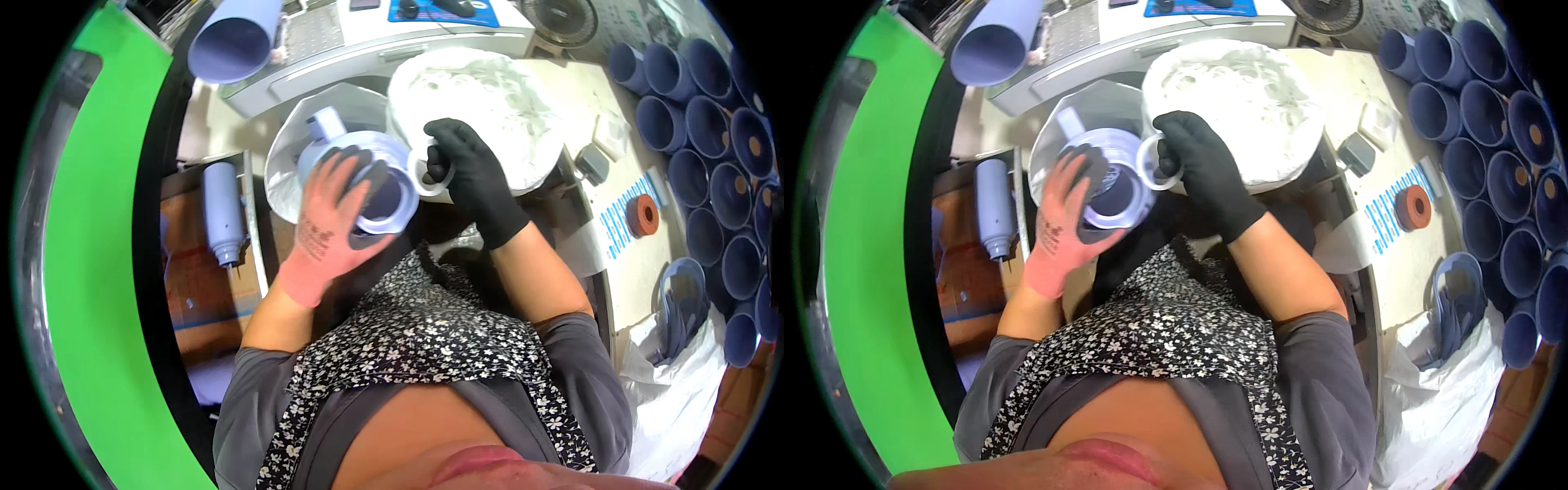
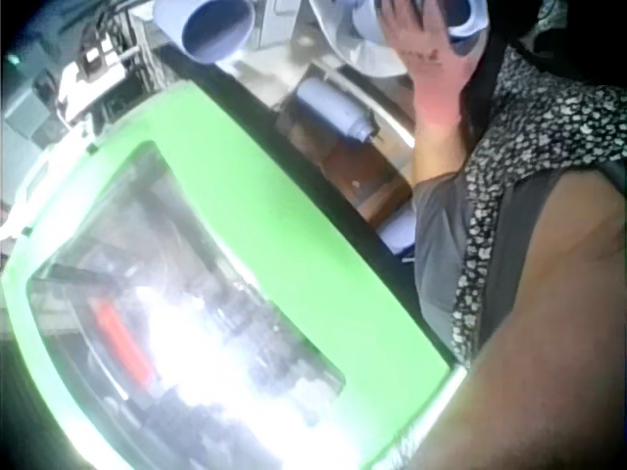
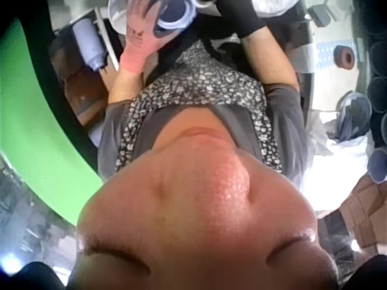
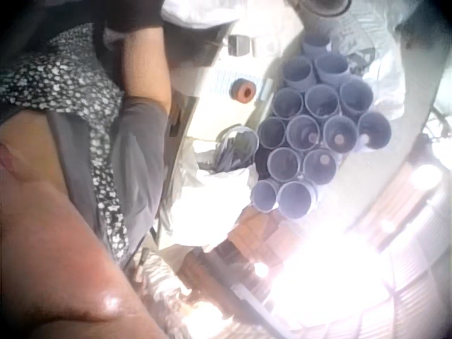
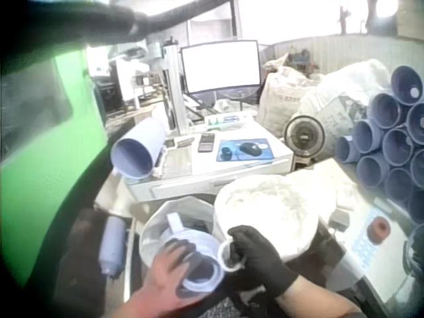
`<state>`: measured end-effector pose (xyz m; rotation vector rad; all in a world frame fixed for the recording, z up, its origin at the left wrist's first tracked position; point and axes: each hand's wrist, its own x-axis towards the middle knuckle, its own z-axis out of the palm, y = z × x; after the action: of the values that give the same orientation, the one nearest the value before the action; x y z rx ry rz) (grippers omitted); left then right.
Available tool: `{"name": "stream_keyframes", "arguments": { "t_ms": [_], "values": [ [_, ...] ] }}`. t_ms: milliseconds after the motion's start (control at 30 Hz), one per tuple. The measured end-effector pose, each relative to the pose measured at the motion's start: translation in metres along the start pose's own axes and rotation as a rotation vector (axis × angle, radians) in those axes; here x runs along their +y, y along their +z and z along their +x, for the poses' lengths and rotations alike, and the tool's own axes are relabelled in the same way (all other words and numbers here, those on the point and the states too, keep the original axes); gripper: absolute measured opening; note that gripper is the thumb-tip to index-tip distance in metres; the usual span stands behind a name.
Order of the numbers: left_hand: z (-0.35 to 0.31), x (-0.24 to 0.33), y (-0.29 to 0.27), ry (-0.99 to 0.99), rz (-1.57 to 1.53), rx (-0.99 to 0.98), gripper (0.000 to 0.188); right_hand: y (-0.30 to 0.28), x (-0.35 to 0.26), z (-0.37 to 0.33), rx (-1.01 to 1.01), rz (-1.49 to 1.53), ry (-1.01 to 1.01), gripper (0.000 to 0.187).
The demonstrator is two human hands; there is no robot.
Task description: The person assembles plastic jugs by picking up containers, inserting white plastic rings into the mouth, and placing the finished jugs onto a storage stack.
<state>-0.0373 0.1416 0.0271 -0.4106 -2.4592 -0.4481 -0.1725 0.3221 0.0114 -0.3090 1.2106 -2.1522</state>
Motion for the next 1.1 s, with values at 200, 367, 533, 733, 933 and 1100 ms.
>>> {"name": "stream_keyframes", "arguments": {
  "t_ms": [200, 367, 533, 733, 933, 1100],
  "values": [
    [-0.015, 0.014, -0.014, 0.056, 0.03, 0.07, 0.078, 0.027, 0.031, -0.011, 0.07, -0.739, -0.485, 0.02],
    [-0.025, 0.005, -0.02, -0.1, 0.039, 0.129, 0.088, 0.04, 0.037, -0.045, -0.099, -0.893, -0.789, 0.016],
    [-0.028, -0.007, -0.016, 0.029, 0.017, 0.216, 0.093, 0.04, 0.014, -0.047, -0.084, -1.105, -0.998, 0.017],
    [-0.017, -0.003, -0.024, -0.065, -0.095, 0.123, 0.086, 0.069, -0.012, -0.071, -0.309, -1.227, -0.951, 0.022],
    [-0.003, 0.001, -0.026, -0.092, -0.177, 0.079, 0.081, 0.081, -0.012, -0.064, -0.445, -1.4, -0.926, 0.025],
    [-0.003, -0.003, -0.021, -0.071, -0.146, 0.076, 0.08, 0.084, -0.017, -0.048, -0.495, -1.517, -0.794, 0.022]
  ]
}}
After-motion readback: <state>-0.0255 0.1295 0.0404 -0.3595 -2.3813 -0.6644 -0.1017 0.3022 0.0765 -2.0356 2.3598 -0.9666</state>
